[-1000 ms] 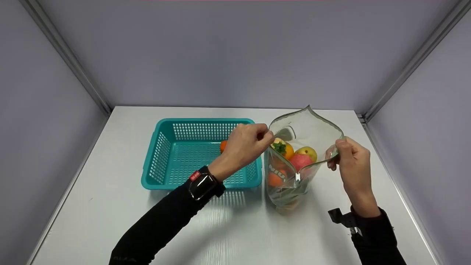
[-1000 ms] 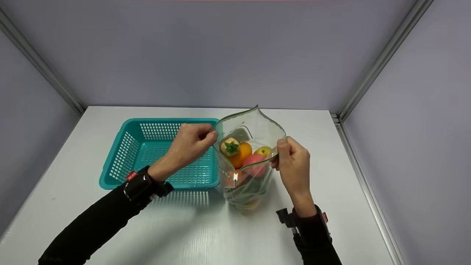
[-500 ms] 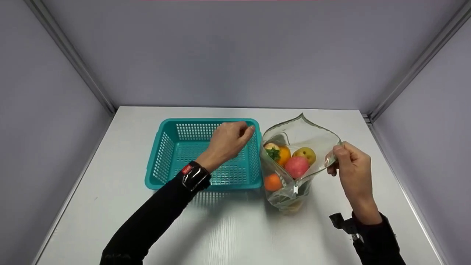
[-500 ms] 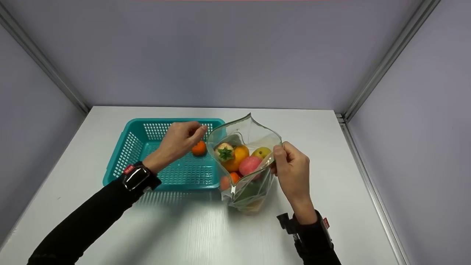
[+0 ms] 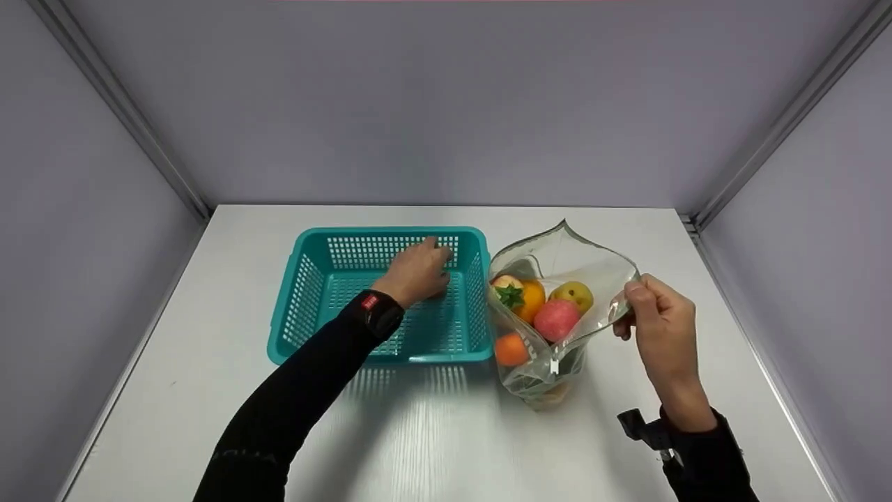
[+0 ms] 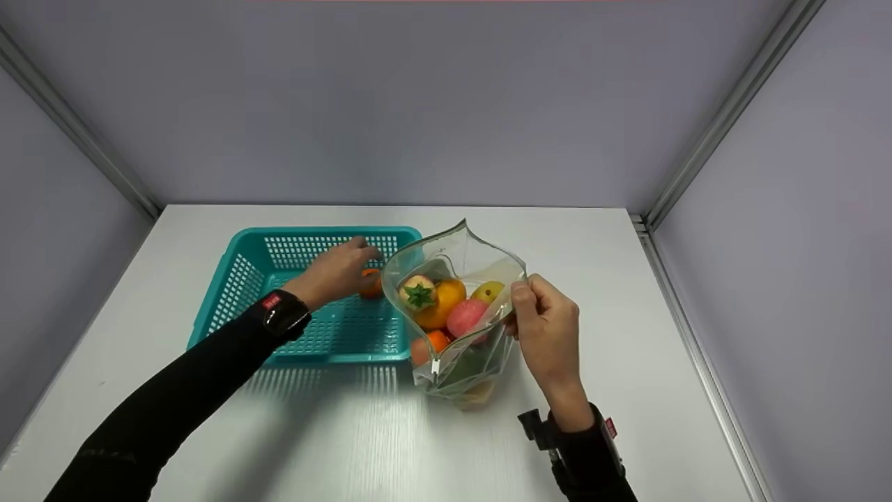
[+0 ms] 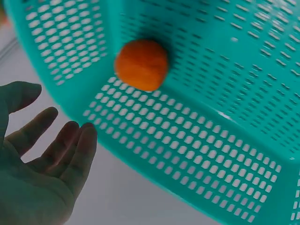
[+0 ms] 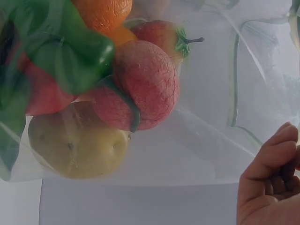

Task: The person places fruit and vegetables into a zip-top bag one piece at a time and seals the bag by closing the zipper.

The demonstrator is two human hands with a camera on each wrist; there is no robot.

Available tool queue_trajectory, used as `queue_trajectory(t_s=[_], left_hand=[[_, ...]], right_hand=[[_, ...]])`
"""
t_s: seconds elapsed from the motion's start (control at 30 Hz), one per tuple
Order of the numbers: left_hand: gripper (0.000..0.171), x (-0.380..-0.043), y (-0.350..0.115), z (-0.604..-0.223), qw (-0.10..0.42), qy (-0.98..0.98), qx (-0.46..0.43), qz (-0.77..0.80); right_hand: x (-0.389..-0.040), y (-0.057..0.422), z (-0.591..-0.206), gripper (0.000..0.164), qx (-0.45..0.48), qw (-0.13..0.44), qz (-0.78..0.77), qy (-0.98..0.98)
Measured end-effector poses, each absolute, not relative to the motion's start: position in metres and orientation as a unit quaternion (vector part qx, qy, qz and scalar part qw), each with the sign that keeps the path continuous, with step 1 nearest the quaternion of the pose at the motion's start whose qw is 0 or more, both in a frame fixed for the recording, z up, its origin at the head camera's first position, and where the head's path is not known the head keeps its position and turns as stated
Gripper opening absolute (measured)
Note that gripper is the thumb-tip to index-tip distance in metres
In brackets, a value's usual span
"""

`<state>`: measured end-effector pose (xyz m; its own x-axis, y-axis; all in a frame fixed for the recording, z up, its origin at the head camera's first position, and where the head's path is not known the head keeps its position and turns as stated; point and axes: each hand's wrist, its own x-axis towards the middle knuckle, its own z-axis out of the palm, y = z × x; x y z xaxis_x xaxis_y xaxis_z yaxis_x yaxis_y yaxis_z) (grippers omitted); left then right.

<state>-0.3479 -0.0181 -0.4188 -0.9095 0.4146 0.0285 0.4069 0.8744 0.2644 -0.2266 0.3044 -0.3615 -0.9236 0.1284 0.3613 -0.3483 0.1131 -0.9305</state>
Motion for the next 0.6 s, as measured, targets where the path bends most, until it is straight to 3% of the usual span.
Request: queue_trajectory(t_s=[0.37, 0.6], left_hand=[[0.044, -0.364, -0.016, -0.432, 0.135, 0.964, 0.205, 0.103], [0.046, -0.370, -0.009, -0.442, 0.136, 0.970, 0.198, 0.025]], right_hand=[[-0.224, 0.304, -0.362, 0.035, 0.079, 0.176, 0.644, -0.741], [-0.224, 0.305, -0.361, 0.035, 0.075, 0.171, 0.635, -0.750]])
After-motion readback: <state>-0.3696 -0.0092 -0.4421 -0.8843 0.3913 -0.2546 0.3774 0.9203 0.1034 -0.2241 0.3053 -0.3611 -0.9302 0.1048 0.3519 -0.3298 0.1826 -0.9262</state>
